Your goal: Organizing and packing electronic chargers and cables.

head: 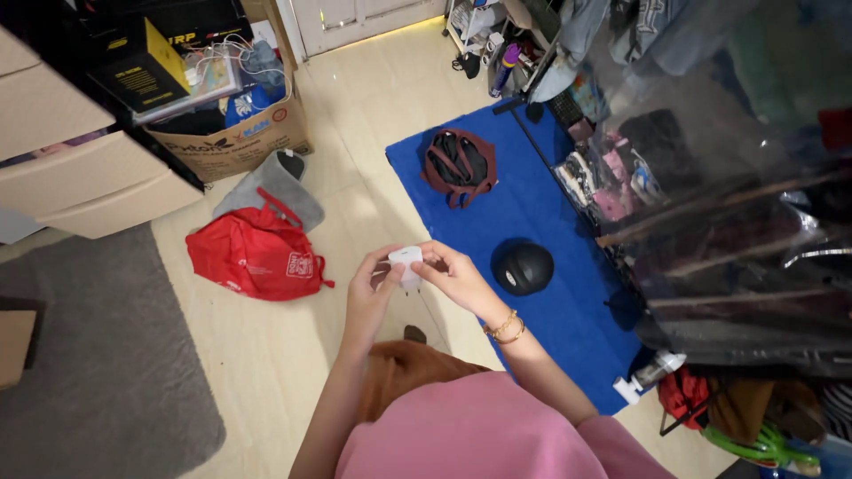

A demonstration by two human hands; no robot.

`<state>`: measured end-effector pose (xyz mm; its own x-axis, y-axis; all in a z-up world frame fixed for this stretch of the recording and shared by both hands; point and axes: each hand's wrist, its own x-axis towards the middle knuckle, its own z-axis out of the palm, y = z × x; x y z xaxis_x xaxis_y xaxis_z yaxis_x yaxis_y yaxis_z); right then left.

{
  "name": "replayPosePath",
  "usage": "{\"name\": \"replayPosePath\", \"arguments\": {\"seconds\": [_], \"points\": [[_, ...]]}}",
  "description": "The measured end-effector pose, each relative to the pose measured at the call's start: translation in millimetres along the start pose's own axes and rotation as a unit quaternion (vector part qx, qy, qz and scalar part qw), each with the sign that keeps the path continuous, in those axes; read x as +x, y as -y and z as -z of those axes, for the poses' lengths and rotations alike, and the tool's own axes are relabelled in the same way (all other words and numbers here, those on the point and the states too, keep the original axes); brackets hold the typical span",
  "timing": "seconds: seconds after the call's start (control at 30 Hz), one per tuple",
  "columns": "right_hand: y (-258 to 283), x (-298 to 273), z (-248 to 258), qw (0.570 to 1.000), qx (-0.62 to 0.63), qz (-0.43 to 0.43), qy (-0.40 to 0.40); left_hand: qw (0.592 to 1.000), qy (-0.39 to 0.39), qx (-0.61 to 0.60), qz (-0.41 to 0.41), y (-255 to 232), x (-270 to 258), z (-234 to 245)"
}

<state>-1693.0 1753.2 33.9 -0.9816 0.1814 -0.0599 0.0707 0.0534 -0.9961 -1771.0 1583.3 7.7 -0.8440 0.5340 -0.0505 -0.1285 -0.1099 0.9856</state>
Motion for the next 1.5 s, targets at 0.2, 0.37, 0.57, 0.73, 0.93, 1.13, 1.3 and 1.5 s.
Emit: {"name": "replayPosePath", "arguments": {"seconds": [0.2, 0.37, 0.57, 0.73, 0.93, 1.13, 1.3, 1.5], "points": [[12, 79, 44, 0.991, -0.127, -0.032, -0.025, 0.999, 0.009, -0.034, 0.019, 4, 94, -13], [-8, 148, 80, 0.995, -0.084, -0.042, -0.044, 0.998, 0.03, -0.043, 0.029, 21, 180, -17], [-12, 263, 121, 0.997, -0.011, -0.027, -0.068, 0.997, 0.068, -0.024, 0.036, 9, 316, -11], [0, 373, 154, 0.995, 0.029, -0.008, -0.094, 0.994, 0.104, 0.019, 0.032, -22, 443, -3], [6, 466, 186, 0.992, 0.065, 0.004, -0.105, 0.989, 0.143, -0.031, 0.03, -23, 552, 1], [-11, 544, 223, 0.995, 0.056, -0.016, -0.085, 0.993, 0.11, 0.001, 0.053, -16, 627, -2], [-13, 615, 265, 0.993, 0.098, -0.004, -0.065, 0.993, 0.101, 0.002, 0.055, -14, 705, -15], [-19, 710, 349, 0.993, 0.012, -0.05, -0.106, 0.993, 0.106, 0.012, 0.046, -13, 824, -57]]}}
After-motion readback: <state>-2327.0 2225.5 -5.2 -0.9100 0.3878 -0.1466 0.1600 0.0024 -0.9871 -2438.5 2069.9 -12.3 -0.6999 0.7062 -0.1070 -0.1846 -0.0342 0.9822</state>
